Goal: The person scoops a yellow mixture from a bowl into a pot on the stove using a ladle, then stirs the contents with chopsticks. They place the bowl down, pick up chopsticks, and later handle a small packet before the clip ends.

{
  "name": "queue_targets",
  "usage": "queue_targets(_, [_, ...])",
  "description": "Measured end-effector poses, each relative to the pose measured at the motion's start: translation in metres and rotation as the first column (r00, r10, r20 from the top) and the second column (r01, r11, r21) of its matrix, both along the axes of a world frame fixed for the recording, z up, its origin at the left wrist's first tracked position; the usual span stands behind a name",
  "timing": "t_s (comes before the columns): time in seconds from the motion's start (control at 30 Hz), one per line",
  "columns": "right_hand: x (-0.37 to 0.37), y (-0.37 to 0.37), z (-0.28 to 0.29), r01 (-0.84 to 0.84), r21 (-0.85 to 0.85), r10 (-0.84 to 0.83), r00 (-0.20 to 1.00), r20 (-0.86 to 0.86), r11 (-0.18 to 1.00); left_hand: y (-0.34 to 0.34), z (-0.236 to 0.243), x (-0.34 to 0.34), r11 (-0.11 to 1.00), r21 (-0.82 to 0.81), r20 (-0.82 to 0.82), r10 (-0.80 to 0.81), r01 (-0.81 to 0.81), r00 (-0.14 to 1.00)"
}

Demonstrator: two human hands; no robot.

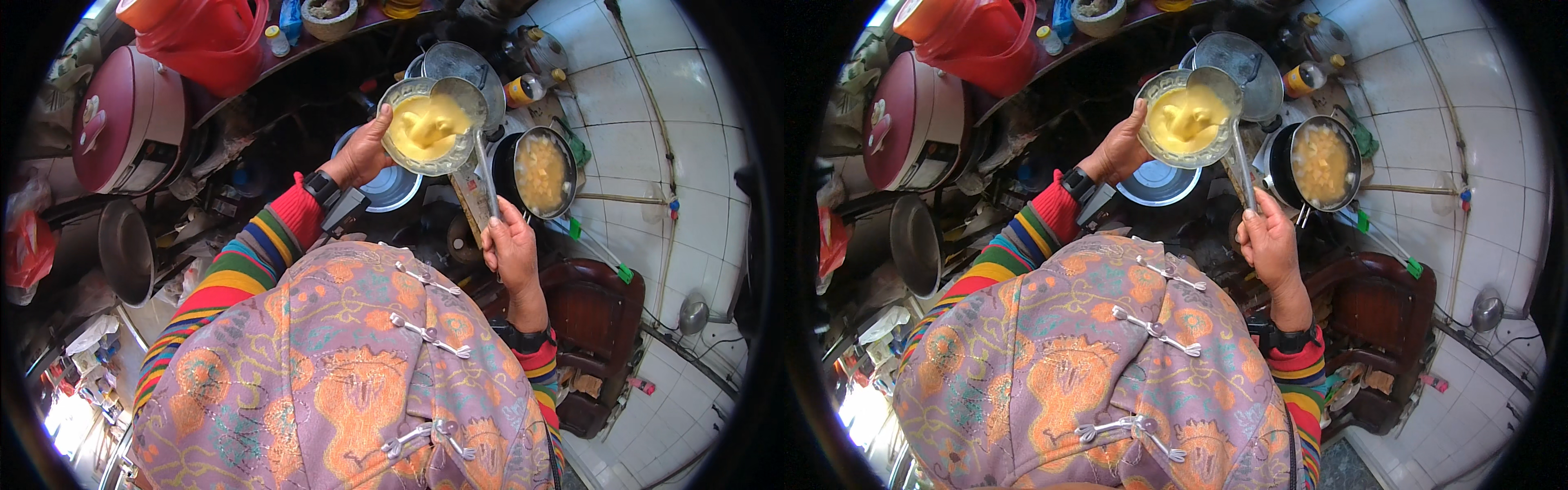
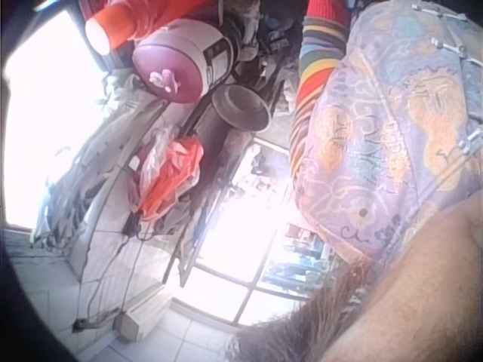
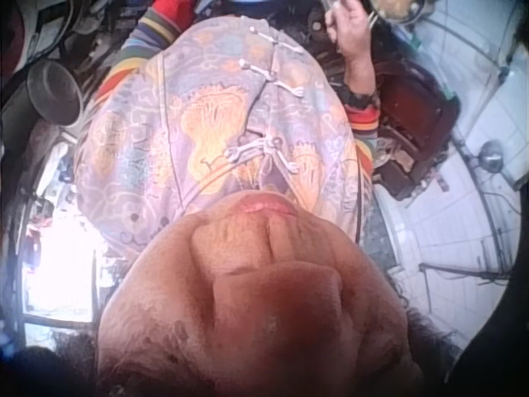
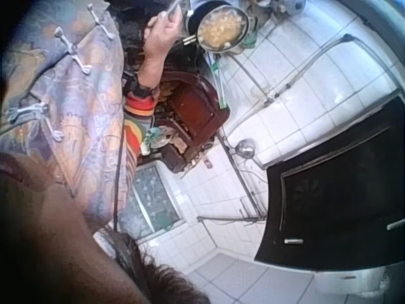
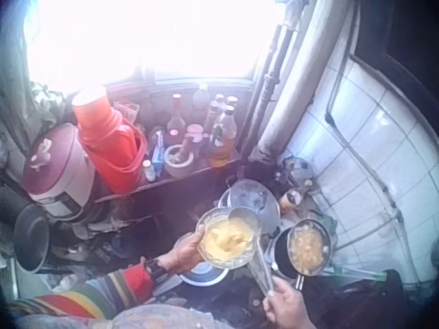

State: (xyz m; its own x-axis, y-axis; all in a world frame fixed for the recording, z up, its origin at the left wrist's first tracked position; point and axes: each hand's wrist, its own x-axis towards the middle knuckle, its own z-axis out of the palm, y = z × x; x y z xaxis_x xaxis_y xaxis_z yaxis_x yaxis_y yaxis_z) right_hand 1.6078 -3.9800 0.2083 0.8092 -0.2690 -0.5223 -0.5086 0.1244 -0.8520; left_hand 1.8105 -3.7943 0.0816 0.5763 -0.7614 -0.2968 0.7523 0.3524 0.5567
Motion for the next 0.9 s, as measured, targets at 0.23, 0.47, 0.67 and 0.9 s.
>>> queue_targets(0.23, [0.007,0.002,-0.011,-0.136,-0.47,0.196,0.977,0.081,0.872,-0.001,0.0,-0.001,1.0,0.004,0.014,-0.012,0.012,1.0])
queue_targets(0.47, [0.011,0.008,-0.011,-0.171,-0.085,0.159,0.978,-0.132,0.982,-0.001,-0.005,-0.001,0.999,0.024,0.027,-0.026,0.025,0.999])
queue_targets(0.67, [0.006,0.011,-0.002,-0.135,0.041,0.14,0.976,-0.165,0.99,0.003,-0.007,0.001,0.999,0.027,0.007,-0.018,0.018,1.0])
queue_targets(0.9, [0.004,0.01,0.003,-0.148,0.037,0.152,0.972,-0.177,0.988,0.003,-0.011,0.001,0.999,0.044,0.003,-0.011,0.011,1.0])
